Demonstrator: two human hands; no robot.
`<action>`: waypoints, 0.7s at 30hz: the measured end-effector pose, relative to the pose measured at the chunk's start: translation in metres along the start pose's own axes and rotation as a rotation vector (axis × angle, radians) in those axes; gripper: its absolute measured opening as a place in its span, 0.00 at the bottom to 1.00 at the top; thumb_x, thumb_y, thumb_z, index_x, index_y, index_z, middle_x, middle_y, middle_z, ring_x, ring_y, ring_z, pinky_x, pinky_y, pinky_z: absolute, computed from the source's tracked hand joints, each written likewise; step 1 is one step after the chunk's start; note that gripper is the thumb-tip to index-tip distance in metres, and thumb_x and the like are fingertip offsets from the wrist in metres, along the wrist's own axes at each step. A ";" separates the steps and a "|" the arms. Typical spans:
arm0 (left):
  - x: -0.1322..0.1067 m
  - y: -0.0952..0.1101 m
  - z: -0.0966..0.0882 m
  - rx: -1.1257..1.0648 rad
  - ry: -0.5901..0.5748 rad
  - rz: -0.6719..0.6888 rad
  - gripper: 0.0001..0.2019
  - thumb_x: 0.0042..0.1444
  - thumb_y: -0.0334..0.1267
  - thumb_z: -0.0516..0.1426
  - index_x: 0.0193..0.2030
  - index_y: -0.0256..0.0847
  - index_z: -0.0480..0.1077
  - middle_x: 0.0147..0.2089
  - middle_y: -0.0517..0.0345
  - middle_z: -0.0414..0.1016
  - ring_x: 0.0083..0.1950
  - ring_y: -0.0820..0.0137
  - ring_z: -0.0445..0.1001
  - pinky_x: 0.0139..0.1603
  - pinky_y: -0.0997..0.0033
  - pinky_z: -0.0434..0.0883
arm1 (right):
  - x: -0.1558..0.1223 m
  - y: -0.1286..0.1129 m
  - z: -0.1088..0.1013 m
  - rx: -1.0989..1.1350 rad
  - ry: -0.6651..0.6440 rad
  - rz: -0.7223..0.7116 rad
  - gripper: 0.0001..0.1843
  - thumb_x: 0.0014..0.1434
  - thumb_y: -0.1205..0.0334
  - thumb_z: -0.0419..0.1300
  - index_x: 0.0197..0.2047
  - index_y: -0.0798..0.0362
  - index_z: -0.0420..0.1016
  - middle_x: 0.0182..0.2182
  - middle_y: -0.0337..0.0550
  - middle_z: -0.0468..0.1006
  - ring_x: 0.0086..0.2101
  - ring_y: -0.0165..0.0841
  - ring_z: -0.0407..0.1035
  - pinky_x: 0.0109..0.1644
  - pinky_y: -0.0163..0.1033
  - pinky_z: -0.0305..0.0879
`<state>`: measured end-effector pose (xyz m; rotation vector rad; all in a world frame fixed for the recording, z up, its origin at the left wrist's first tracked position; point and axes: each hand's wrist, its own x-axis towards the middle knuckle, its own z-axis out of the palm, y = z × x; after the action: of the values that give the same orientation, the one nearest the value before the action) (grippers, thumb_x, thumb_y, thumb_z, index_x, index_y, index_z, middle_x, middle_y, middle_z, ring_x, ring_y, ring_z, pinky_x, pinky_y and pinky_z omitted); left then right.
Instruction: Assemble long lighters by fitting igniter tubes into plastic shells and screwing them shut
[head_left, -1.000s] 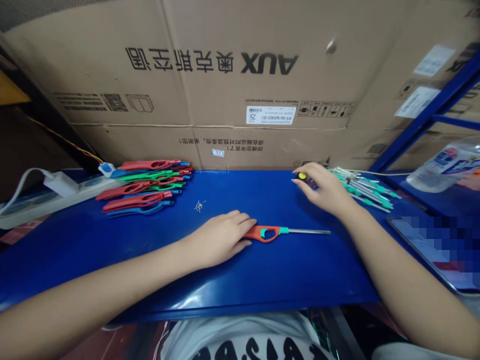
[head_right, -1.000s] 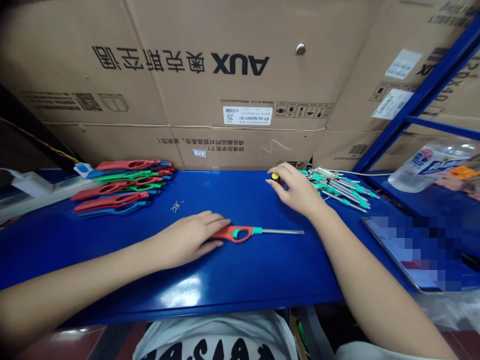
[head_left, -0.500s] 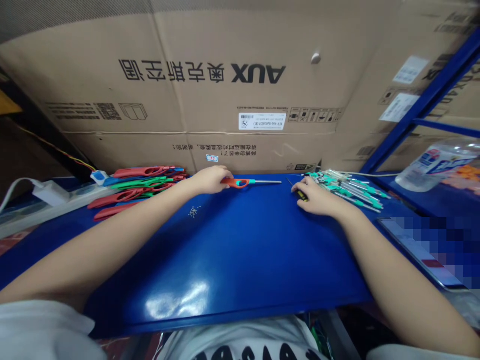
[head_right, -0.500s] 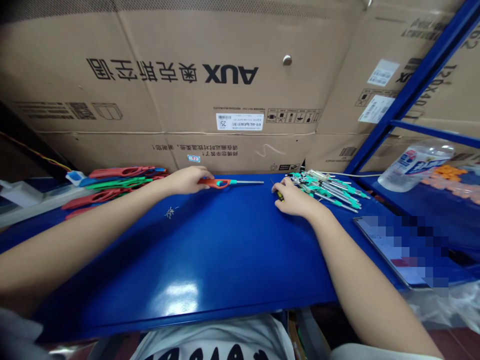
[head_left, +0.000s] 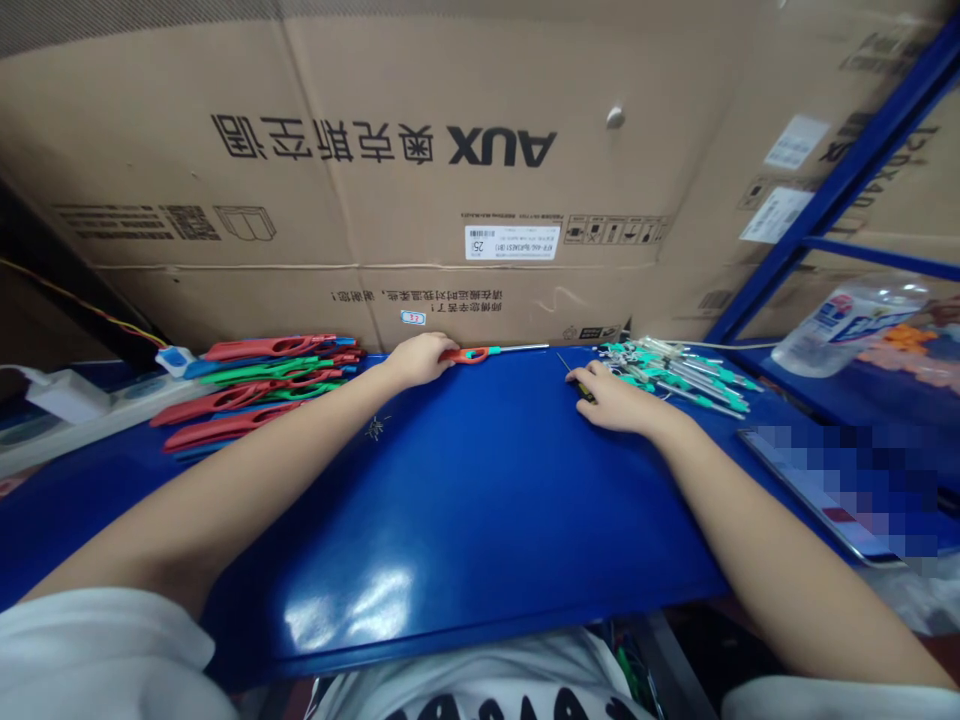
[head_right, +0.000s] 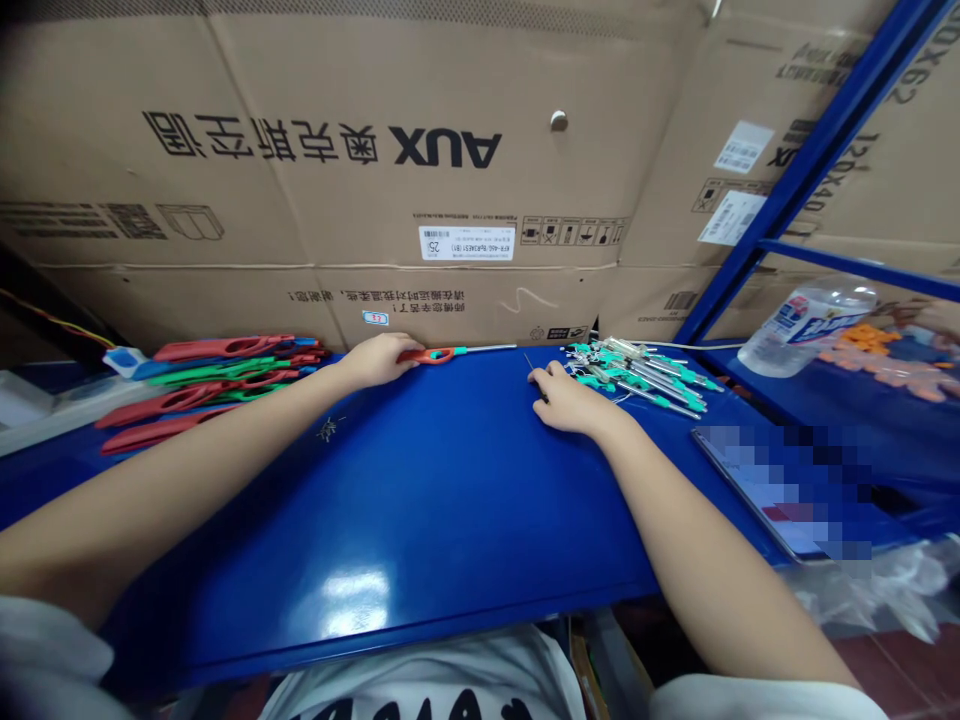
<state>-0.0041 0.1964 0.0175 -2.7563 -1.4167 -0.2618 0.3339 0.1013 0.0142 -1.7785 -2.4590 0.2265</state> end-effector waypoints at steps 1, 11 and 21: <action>0.000 -0.001 0.000 0.004 0.008 -0.007 0.16 0.63 0.36 0.54 0.55 0.37 0.74 0.56 0.46 0.76 0.56 0.59 0.74 0.54 0.66 0.69 | 0.000 0.000 0.001 0.000 0.002 0.004 0.23 0.62 0.65 0.54 0.60 0.54 0.68 0.52 0.55 0.68 0.41 0.38 0.73 0.52 0.43 0.69; -0.008 0.007 -0.005 0.075 0.116 -0.119 0.12 0.61 0.35 0.55 0.48 0.37 0.76 0.52 0.44 0.77 0.55 0.55 0.74 0.50 0.62 0.71 | 0.005 0.011 0.008 -0.053 0.029 0.053 0.26 0.62 0.63 0.53 0.63 0.58 0.67 0.53 0.59 0.68 0.45 0.43 0.74 0.55 0.45 0.69; -0.070 -0.016 -0.089 0.141 0.238 -0.466 0.21 0.66 0.51 0.52 0.40 0.37 0.78 0.42 0.46 0.79 0.46 0.57 0.75 0.49 0.60 0.72 | 0.010 0.026 0.006 -0.117 0.186 0.009 0.20 0.59 0.65 0.56 0.53 0.59 0.77 0.52 0.61 0.72 0.54 0.53 0.68 0.59 0.55 0.66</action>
<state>-0.0690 0.1402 0.0933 -2.1679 -1.8998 -0.4613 0.3543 0.1187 0.0040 -1.7660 -2.3777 -0.0808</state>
